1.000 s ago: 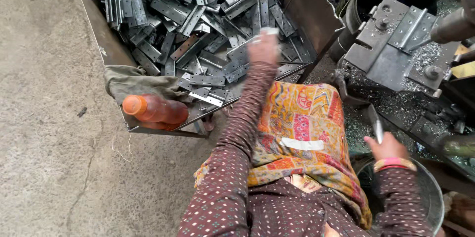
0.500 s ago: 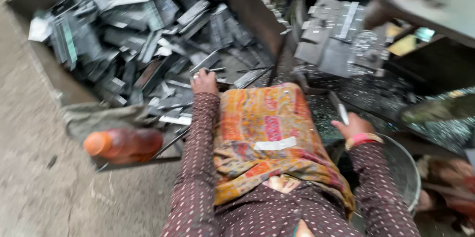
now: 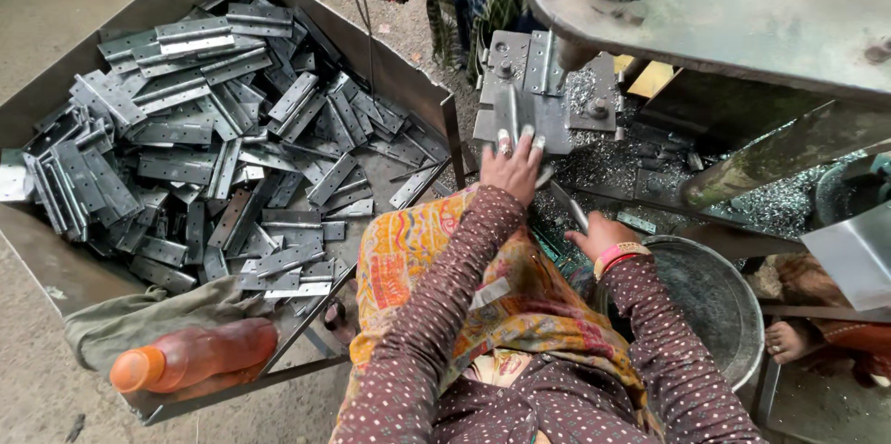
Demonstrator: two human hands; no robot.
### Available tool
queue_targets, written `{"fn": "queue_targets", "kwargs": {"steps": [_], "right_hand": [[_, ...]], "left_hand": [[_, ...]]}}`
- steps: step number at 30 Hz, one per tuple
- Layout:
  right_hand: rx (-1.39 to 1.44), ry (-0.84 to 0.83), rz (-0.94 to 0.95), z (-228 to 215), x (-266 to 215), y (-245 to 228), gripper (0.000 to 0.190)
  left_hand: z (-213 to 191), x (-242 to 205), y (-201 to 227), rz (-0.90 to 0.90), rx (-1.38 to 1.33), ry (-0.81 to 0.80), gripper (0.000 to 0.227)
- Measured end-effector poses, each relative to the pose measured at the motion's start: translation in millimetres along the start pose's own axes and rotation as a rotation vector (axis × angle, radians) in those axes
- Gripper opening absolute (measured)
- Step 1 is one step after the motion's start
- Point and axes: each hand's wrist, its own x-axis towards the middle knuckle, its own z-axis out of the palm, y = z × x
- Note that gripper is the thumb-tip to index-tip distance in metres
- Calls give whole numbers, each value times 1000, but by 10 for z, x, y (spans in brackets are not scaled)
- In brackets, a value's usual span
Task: The person sits on the floor and repeatedly picks up metal pieces from a bin, places them into a press machine, and removes the processed pieces using tongs. The person handles the metal pieces one at a time and uses tongs to manipulate them within the machine.
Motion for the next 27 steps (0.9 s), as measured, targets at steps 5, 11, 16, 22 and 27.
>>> {"fn": "queue_targets", "kwargs": {"steps": [5,11,16,22,27], "right_hand": [[18,-56,10,-172,-1,-63,63],[-30,-92,-2,-278,115,-92,61],[-11,-9,-9,223,239,158,58],[45,275,-69,1174,238,343,41],[79,33,-44,700,366,369,52]], "left_hand": [[-130,72,155,-218,29,-429,64],[-131,130,275,-180,-130,-444,44],[135,437,155,-176,-121,-443,39],[213,362,19,-176,-196,-320,36],[424,228,75,-117,-134,-220,37]]}}
